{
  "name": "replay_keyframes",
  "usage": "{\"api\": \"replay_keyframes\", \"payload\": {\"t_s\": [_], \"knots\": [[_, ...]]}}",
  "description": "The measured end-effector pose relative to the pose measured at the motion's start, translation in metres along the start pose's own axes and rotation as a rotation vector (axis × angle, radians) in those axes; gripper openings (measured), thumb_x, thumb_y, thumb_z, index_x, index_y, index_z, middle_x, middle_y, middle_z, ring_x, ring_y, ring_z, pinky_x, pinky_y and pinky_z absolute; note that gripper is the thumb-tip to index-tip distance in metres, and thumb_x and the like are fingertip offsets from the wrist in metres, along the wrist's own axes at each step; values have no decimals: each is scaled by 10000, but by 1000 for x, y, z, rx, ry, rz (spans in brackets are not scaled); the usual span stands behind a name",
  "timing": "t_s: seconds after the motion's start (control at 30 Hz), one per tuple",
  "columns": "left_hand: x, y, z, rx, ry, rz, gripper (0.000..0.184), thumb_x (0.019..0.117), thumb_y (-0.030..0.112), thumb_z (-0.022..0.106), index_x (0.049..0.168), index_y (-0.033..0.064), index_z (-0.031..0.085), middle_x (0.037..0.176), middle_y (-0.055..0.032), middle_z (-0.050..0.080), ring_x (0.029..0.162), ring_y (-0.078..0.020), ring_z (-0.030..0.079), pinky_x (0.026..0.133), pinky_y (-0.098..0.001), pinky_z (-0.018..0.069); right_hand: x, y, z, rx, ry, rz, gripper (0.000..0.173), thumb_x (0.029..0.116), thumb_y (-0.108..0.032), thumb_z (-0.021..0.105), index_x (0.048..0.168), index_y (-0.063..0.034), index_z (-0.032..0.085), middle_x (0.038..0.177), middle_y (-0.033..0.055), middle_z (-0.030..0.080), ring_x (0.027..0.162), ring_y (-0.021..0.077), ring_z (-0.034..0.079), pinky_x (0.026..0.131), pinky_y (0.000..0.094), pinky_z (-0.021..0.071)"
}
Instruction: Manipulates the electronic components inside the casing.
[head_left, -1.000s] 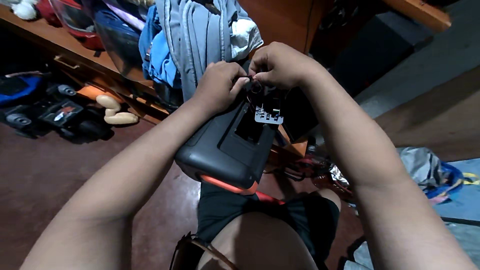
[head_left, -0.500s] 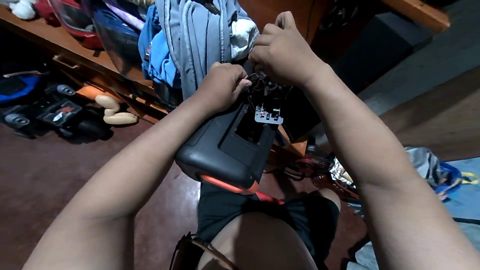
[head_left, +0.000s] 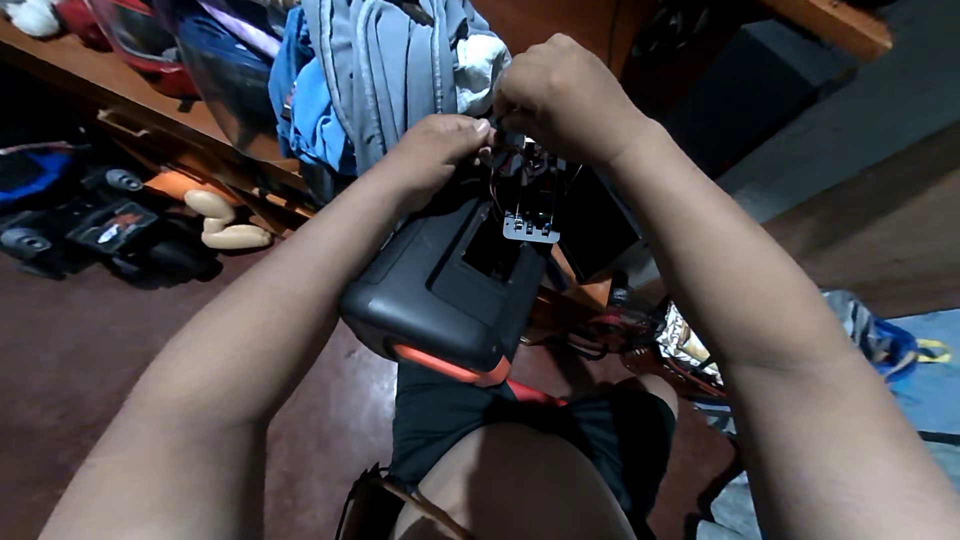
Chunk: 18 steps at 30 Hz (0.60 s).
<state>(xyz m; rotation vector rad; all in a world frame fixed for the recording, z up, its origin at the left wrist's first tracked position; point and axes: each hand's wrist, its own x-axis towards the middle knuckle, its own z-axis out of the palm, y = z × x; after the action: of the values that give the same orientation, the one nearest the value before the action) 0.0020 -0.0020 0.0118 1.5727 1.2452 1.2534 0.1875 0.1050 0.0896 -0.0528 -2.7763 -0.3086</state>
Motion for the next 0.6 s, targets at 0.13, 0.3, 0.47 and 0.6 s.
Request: {"api": "replay_keyframes", "payload": {"t_s": [0.13,0.3,0.47,0.6], "knots": [[2,3,3,-105,20,-48,79,1044,149,566,1003,114,624,873,49,629,810,-40,607,796,-239,521,0,-2,-1,-22,79,-4,187,1012,-199,627,980,-29,696,946,149,722,945,318,707,871,508,519],[2,-4,3,-150,51,6,34,1038,139,575,1015,129,598,886,54,611,794,-41,578,748,-223,494,-3,-6,-14,357,28,224,163,980,-178,676,1053,-39,719,993,70,730,898,118,705,867,308,589],[1,-7,4,-182,102,6,32,1031,117,587,1029,101,614,897,36,631,797,-49,590,746,-226,501,0,-29,-10,324,-163,415,257,959,-292,694,1068,-61,726,992,75,736,920,190,709,870,433,574],[0,-3,8,-172,149,-7,53,1039,111,573,1015,98,619,863,46,622,760,-37,573,713,-209,484,3,-36,-9,286,-200,492,162,963,-178,638,1056,-82,730,988,67,732,912,197,701,844,449,563]]}}
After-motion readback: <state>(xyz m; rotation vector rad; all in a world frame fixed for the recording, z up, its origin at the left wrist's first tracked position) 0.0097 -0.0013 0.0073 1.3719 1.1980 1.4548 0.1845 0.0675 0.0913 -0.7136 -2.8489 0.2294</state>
